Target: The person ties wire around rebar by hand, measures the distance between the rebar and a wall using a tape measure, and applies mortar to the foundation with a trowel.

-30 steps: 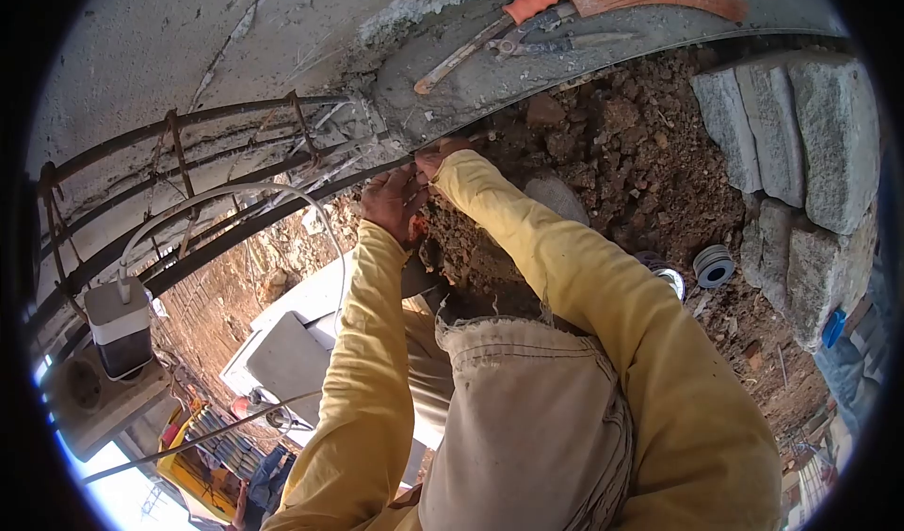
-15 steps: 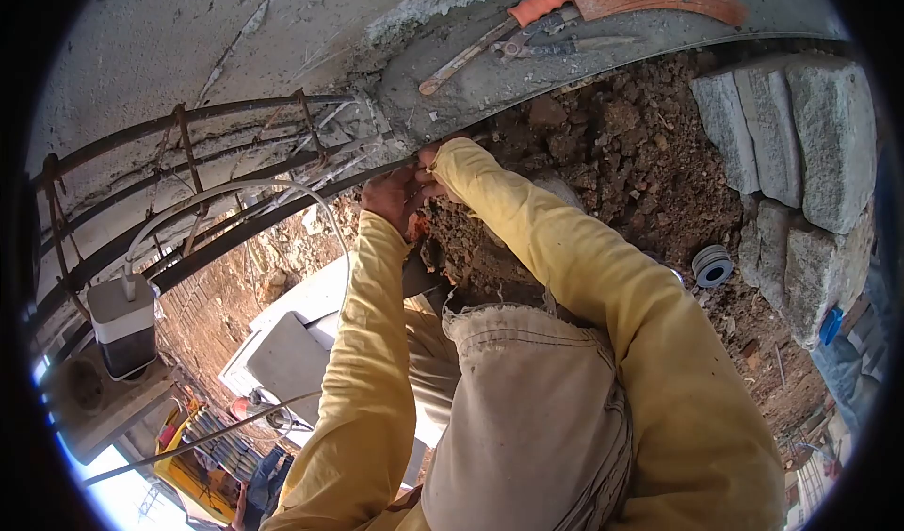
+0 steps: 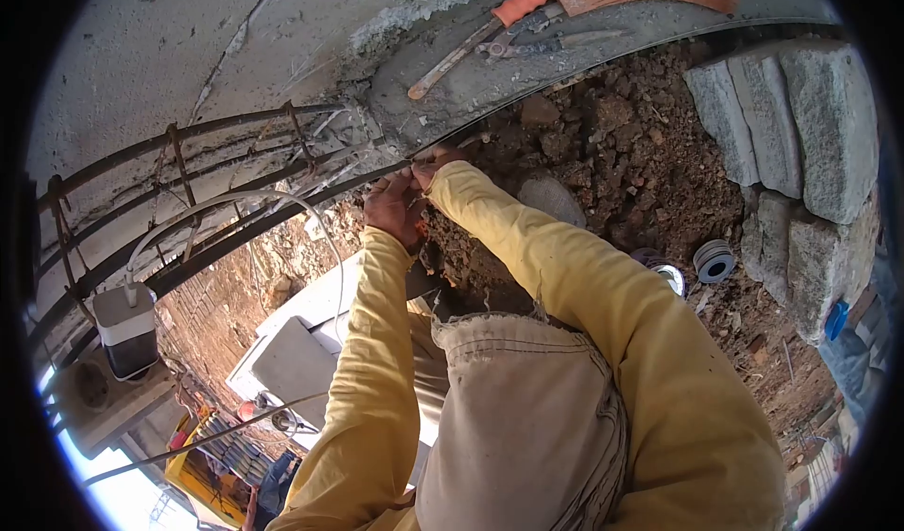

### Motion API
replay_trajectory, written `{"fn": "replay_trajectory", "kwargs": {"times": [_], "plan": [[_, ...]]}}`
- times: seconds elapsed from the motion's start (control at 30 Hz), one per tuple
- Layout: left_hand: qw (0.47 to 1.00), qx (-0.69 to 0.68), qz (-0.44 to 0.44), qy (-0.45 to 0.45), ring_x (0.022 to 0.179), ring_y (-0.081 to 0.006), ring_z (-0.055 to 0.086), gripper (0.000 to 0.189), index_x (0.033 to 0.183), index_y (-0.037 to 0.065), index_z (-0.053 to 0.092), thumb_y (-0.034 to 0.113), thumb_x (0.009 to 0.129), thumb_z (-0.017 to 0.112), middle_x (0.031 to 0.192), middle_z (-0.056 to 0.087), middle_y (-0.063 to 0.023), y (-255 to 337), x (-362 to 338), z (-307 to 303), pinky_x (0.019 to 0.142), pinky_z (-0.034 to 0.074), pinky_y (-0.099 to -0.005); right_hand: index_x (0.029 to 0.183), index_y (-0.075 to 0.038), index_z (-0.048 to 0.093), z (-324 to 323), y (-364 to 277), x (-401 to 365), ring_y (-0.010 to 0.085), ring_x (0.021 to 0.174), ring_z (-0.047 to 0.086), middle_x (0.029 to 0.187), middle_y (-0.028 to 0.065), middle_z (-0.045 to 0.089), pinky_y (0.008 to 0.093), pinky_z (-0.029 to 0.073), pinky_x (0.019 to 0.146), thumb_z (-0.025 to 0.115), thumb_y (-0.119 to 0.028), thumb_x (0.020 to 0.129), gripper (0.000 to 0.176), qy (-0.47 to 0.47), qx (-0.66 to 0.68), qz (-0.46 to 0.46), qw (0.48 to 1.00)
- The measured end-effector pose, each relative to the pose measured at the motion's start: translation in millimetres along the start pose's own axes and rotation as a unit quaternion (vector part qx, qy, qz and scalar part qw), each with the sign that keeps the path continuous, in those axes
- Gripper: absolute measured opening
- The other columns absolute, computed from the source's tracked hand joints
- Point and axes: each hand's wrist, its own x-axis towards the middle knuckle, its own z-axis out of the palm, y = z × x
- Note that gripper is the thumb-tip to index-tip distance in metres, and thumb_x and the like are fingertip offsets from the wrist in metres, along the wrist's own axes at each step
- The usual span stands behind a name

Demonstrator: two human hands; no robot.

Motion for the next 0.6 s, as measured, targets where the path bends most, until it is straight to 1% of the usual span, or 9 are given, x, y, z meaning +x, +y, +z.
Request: {"fn": "replay_trajectory", "kwargs": {"times": [0.03,0.13,0.23,0.33,0.43,0.47,0.5,0.53,0.6], "plan": [[1.000,0.014,-0.005,0.007,0.071,-0.0100,0.055,0.009,0.076,0.013,0.055,0.015,0.084,0.060,0.075,0.059,0.0025,1.9,-1.1,1.5,0.065,0.045,-0.0278,0.089,-0.001,0.061,0.9,11.5,8.1,0.0159,0.068,0.061,0.074,0.0079,0.064,0.0294,0.050,0.062,0.062,-0.015,0.077,0.019,0.002,0.015,-0.001,1.000],[1.000,0.016,0.002,0.003,0.073,-0.0099,0.054,0.006,0.079,0.013,0.056,0.015,0.084,0.059,0.077,0.058,0.0028,-2.3,5.3,-4.2,0.067,0.045,-0.0298,0.100,0.000,0.056,-7.4,-34.0,-22.4,0.0204,0.075,0.063,0.086,0.0097,0.065,0.0319,0.050,0.067,0.059,-0.017,0.080,0.026,-0.054,-0.001,0.055,0.997],[0.999,0.034,-0.003,0.008,0.073,-0.0097,0.053,0.003,0.082,0.014,0.057,0.015,0.083,0.059,0.078,0.058,0.0033,-0.5,7.0,-4.0,0.069,0.045,-0.0311,0.099,-0.002,0.058,-6.4,-37.7,-18.1,0.0221,0.074,0.063,0.084,0.0080,0.065,0.0343,0.049,0.067,0.060,-0.017,0.079,0.025,-0.013,-0.273,-0.004,0.962],[0.997,0.071,-0.003,0.022,0.073,-0.0097,0.054,0.004,0.083,0.012,0.057,0.016,0.083,0.059,0.078,0.058,0.0026,5.9,2.4,0.5,0.068,0.046,-0.0299,0.097,-0.004,0.059,-0.7,-4.6,2.4,0.0216,0.073,0.063,0.084,0.0064,0.065,0.0356,0.049,0.068,0.060,-0.016,0.078,0.023,0.016,-0.278,-0.060,0.959],[0.990,0.130,0.022,0.048,0.073,-0.0108,0.056,0.007,0.084,0.010,0.057,0.016,0.083,0.060,0.079,0.060,0.0001,1.7,10.7,-4.0,0.065,0.047,-0.0284,0.100,-0.001,0.056,1.7,-29.5,-9.9,0.0223,0.074,0.063,0.087,0.0096,0.064,0.0352,0.051,0.066,0.061,-0.014,0.079,0.024,0.010,-0.288,-0.023,0.957],[0.993,0.108,0.022,0.033,0.073,-0.0113,0.056,0.008,0.084,0.010,0.057,0.016,0.083,0.060,0.079,0.061,-0.0009,3.6,8.5,-2.0,0.065,0.048,-0.0282,0.097,0.000,0.057,1.3,-23.1,-8.9,0.0234,0.074,0.063,0.086,0.0113,0.064,0.0347,0.051,0.066,0.061,-0.014,0.079,0.023,-0.014,-0.131,-0.011,0.991],[0.996,0.087,0.020,0.017,0.074,-0.0119,0.057,0.008,0.085,0.009,0.056,0.016,0.083,0.060,0.080,0.061,-0.0019,4.4,3.9,-0.2,0.064,0.048,-0.0281,0.095,0.002,0.058,0.3,-11.6,-8.0,0.0246,0.074,0.063,0.085,0.0130,0.064,0.0343,0.051,0.066,0.061,-0.014,0.080,0.022,-0.037,0.030,0.002,0.999],[0.998,0.066,0.017,0.000,0.074,-0.0124,0.057,0.009,0.085,0.009,0.056,0.016,0.083,0.060,0.080,0.061,-0.0029,3.6,1.1,1.8,0.063,0.049,-0.0279,0.092,0.003,0.059,-3.3,-0.1,-5.5,0.0257,0.074,0.064,0.083,0.0147,0.064,0.0338,0.052,0.067,0.060,-0.014,0.080,0.021,-0.058,0.189,0.013,0.980],[0.999,0.025,0.029,-0.038,0.076,-0.0132,0.058,0.009,0.086,0.008,0.056,0.016,0.084,0.059,0.081,0.061,-0.0037,0.1,3.5,-4.0,0.068,0.050,-0.0299,0.096,0.006,0.055,-5.3,-26.0,-20.5,0.0241,0.072,0.064,0.085,0.0151,0.064,0.0332,0.052,0.062,0.058,-0.012,0.083,0.022,-0.046,0.182,0.071,0.980]]}}
